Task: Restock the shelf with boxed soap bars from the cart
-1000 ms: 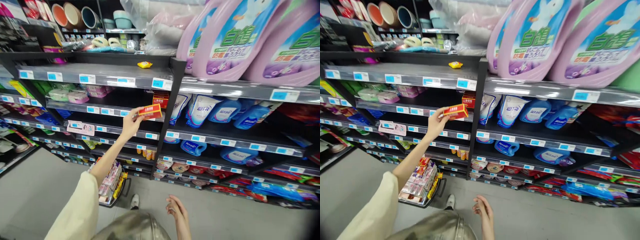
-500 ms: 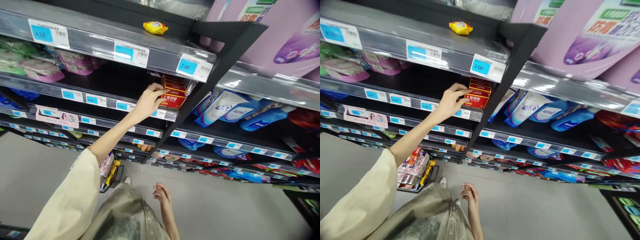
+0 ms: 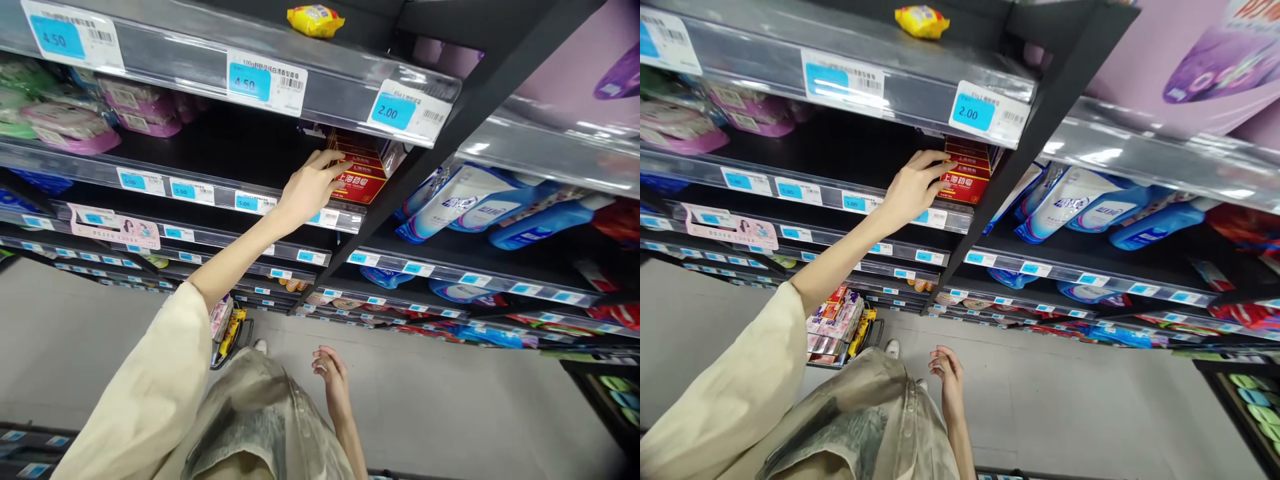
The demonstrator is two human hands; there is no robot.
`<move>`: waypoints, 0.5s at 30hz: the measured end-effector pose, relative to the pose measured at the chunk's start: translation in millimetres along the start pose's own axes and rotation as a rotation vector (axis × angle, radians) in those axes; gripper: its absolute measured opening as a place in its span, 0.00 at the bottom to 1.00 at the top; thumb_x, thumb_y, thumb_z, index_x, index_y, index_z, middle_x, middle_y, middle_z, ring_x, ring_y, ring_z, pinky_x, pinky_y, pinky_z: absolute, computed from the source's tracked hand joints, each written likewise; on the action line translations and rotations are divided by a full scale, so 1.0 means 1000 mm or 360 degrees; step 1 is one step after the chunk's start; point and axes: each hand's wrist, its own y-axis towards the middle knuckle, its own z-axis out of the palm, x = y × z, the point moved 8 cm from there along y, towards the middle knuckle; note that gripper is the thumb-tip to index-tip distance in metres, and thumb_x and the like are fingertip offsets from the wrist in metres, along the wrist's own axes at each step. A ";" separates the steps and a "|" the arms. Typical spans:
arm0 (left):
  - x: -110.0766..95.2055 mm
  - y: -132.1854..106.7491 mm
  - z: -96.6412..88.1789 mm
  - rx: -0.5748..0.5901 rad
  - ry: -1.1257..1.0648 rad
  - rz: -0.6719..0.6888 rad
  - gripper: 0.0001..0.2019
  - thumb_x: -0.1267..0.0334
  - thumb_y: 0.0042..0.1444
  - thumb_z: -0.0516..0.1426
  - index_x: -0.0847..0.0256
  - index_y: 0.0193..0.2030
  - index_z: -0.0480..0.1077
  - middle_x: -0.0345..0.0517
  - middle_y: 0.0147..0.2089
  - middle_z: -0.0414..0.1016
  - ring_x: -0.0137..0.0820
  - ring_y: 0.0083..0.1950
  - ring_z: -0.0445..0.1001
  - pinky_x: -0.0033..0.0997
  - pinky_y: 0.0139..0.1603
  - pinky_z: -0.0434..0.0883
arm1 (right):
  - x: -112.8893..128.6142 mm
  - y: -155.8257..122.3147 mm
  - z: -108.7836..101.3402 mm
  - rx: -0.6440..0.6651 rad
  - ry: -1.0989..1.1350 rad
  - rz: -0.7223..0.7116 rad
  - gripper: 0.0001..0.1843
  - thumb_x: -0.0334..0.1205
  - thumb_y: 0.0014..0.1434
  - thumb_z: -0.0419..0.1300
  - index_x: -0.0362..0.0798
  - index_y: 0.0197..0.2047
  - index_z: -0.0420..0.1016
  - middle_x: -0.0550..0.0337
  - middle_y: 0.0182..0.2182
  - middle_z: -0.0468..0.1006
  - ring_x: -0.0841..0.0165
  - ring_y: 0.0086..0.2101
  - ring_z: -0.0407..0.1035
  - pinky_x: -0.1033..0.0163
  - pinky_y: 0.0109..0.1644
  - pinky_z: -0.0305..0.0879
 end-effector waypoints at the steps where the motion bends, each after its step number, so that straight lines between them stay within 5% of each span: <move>1: -0.002 0.001 -0.001 0.0017 0.0032 -0.0017 0.20 0.71 0.71 0.57 0.60 0.66 0.77 0.50 0.67 0.74 0.49 0.72 0.71 0.59 0.72 0.74 | -0.001 -0.001 0.000 -0.0001 -0.0004 0.0005 0.21 0.53 0.51 0.76 0.49 0.42 0.85 0.55 0.37 0.86 0.65 0.31 0.76 0.60 0.36 0.70; 5: -0.019 0.002 -0.009 0.0193 0.0270 -0.0135 0.19 0.67 0.75 0.55 0.63 0.69 0.74 0.51 0.71 0.72 0.46 0.76 0.68 0.49 0.73 0.72 | -0.003 -0.006 -0.004 0.0010 -0.0058 0.0026 0.20 0.53 0.51 0.74 0.49 0.42 0.84 0.55 0.38 0.86 0.64 0.32 0.76 0.59 0.38 0.70; 9: -0.041 -0.025 -0.026 0.0164 0.0508 -0.0096 0.26 0.61 0.80 0.39 0.67 0.76 0.62 0.51 0.81 0.58 0.41 0.83 0.54 0.50 0.77 0.62 | -0.015 -0.012 -0.015 0.0049 -0.0133 0.0089 0.22 0.54 0.50 0.74 0.50 0.44 0.83 0.55 0.39 0.87 0.64 0.33 0.76 0.57 0.40 0.70; 12: -0.035 -0.100 -0.023 -0.0048 0.0463 -0.0211 0.22 0.64 0.80 0.42 0.59 0.72 0.68 0.52 0.77 0.65 0.42 0.81 0.60 0.54 0.77 0.65 | -0.029 -0.020 -0.033 0.0009 -0.0144 0.0160 0.22 0.53 0.48 0.75 0.50 0.42 0.83 0.55 0.38 0.87 0.64 0.32 0.76 0.57 0.40 0.71; 15: -0.018 -0.229 0.015 -0.0047 0.0159 -0.0523 0.17 0.66 0.75 0.49 0.59 0.63 0.74 0.56 0.66 0.76 0.45 0.72 0.71 0.57 0.73 0.70 | -0.041 -0.029 -0.055 -0.0038 -0.0091 0.0215 0.21 0.51 0.45 0.76 0.50 0.40 0.84 0.56 0.37 0.87 0.64 0.33 0.77 0.57 0.40 0.71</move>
